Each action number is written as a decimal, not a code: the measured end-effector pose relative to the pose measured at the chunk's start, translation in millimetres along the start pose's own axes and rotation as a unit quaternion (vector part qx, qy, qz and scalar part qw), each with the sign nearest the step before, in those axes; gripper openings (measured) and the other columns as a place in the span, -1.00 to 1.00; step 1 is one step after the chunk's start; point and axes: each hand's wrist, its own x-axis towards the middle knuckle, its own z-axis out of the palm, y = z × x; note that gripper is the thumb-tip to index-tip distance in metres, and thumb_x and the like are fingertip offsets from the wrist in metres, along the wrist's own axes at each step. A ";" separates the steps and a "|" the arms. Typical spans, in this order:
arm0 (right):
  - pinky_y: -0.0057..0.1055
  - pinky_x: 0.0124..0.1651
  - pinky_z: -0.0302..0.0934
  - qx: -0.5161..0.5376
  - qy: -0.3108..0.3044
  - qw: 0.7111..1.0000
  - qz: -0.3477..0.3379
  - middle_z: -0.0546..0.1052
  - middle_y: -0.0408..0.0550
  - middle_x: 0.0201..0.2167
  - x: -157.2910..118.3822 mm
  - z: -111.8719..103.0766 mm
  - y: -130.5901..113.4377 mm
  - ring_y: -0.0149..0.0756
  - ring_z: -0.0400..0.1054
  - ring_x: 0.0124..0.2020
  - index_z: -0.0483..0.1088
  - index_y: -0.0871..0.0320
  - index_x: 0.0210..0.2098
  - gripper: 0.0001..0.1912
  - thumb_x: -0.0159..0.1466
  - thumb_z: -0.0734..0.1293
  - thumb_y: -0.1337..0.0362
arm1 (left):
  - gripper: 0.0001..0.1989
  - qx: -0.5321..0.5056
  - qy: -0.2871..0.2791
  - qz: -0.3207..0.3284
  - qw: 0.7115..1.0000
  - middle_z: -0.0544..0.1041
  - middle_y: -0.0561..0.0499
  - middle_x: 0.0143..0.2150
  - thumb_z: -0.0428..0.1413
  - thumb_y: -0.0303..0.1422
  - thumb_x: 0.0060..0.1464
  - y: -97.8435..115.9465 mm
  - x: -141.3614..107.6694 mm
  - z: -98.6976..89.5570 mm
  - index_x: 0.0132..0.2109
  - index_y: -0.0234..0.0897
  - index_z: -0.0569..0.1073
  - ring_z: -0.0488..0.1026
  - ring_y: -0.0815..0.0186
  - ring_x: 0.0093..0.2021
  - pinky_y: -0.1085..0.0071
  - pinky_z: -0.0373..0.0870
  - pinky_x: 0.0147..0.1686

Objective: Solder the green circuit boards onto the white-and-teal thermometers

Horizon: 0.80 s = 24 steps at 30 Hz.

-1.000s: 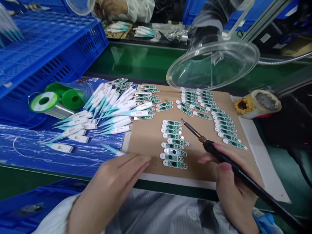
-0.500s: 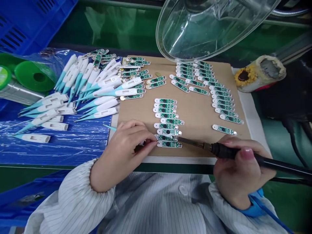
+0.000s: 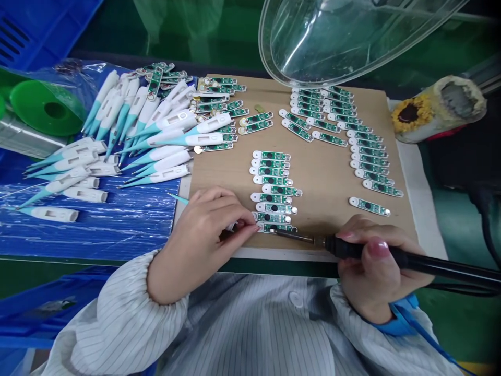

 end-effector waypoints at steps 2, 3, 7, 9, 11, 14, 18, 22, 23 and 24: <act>-0.35 -0.52 0.18 -0.004 -0.005 1.000 0.003 0.48 -0.15 -0.59 0.0 0.6 2.0 -0.35 0.30 -0.60 0.51 0.13 -0.41 -0.83 0.23 0.30 0.43 | -0.96 0.000 0.000 -0.002 1.000 0.60 0.03 -0.29 0.21 -0.41 0.23 -0.2 0.5 -0.1 -0.23 -0.23 0.56 0.44 0.22 -0.12 0.25 0.31 -0.07; -0.36 -0.51 0.17 -0.009 -0.002 1.000 -0.005 0.47 -0.15 -0.59 0.1 1.3 3.8 -0.36 0.30 -0.61 0.50 0.14 -0.42 -0.83 0.23 0.30 0.43 | -0.96 0.000 0.001 -0.002 1.000 0.60 0.04 -0.29 0.21 -0.41 0.23 -0.2 0.6 -0.2 -0.23 -0.23 0.56 0.44 0.22 -0.12 0.25 0.31 -0.08; -0.38 -0.56 0.12 -0.030 0.035 0.997 -0.064 0.41 -0.19 -0.65 0.9 5.0 13.2 -0.40 0.24 -0.66 0.48 0.13 -0.48 -0.84 0.22 0.32 0.39 | -0.96 0.001 0.005 -0.002 1.000 0.60 0.04 -0.31 0.21 -0.42 0.23 0.1 0.4 -0.3 -0.23 -0.23 0.56 0.45 0.23 -0.14 0.26 0.31 -0.10; -0.38 -0.58 0.10 -0.035 0.039 0.996 -0.067 0.40 -0.20 -0.65 1.0 5.9 15.7 -0.40 0.22 -0.68 0.48 0.12 -0.49 -0.83 0.23 0.33 0.38 | -0.96 0.000 0.007 0.000 1.000 0.60 0.04 -0.31 0.21 -0.42 0.22 0.4 0.0 -0.3 -0.23 -0.24 0.56 0.45 0.23 -0.14 0.26 0.31 -0.09; -0.38 -0.57 0.11 -0.039 0.035 0.997 -0.062 0.41 -0.19 -0.66 0.7 5.7 15.9 -0.39 0.24 -0.67 0.47 0.13 -0.49 -0.83 0.23 0.34 0.37 | -0.96 -0.001 0.010 0.001 1.000 0.60 0.04 -0.31 0.21 -0.43 0.22 0.4 -0.2 0.1 -0.24 -0.24 0.57 0.45 0.23 -0.14 0.26 0.31 -0.10; -0.38 -0.55 0.13 -0.042 0.031 0.997 -0.056 0.42 -0.19 -0.65 0.0 4.8 15.1 -0.39 0.26 -0.65 0.47 0.12 -0.50 -0.82 0.24 0.35 0.35 | -0.96 -0.001 0.013 -0.001 1.000 0.60 0.04 -0.32 0.22 -0.43 0.21 -0.2 -0.3 1.2 -0.24 -0.24 0.57 0.45 0.23 -0.15 0.27 0.31 -0.11; -0.39 -0.58 0.06 -0.033 0.032 0.997 -0.062 0.40 -0.19 -0.66 0.4 6.2 17.9 -0.41 0.21 -0.68 0.47 0.11 -0.49 -0.83 0.24 0.33 0.36 | -0.96 0.003 0.012 -0.002 1.000 0.60 0.06 -0.32 0.22 -0.43 0.21 -0.1 0.4 2.2 -0.24 -0.23 0.57 0.44 0.24 -0.16 0.28 0.30 -0.12; -0.42 -0.62 0.03 -0.024 0.030 0.995 -0.089 0.39 -0.21 -0.67 1.7 8.0 17.9 -0.44 0.19 -0.71 0.46 0.14 -0.49 -0.84 0.23 0.34 0.38 | -0.96 0.005 0.016 -0.001 1.000 0.59 0.08 -0.34 0.21 -0.44 0.21 1.3 0.5 2.4 -0.25 -0.24 0.56 0.44 0.25 -0.17 0.27 0.29 -0.13; -0.42 -0.61 0.05 -0.022 0.028 0.996 -0.082 0.40 -0.21 -0.66 1.7 7.5 16.0 -0.43 0.20 -0.70 0.46 0.14 -0.48 -0.84 0.23 0.34 0.39 | -0.95 0.005 0.018 0.000 1.000 0.59 0.08 -0.35 0.21 -0.44 0.21 1.6 0.3 2.4 -0.25 -0.25 0.55 0.43 0.25 -0.17 0.27 0.29 -0.13; -0.41 -0.60 0.07 -0.020 0.023 0.997 -0.070 0.42 -0.20 -0.65 1.5 6.7 13.5 -0.43 0.22 -0.69 0.47 0.14 -0.47 -0.84 0.23 0.33 0.40 | -0.95 0.005 0.019 0.000 1.000 0.59 0.07 -0.35 0.21 -0.44 0.21 1.7 0.1 2.4 -0.26 -0.25 0.55 0.43 0.25 -0.18 0.27 0.30 -0.13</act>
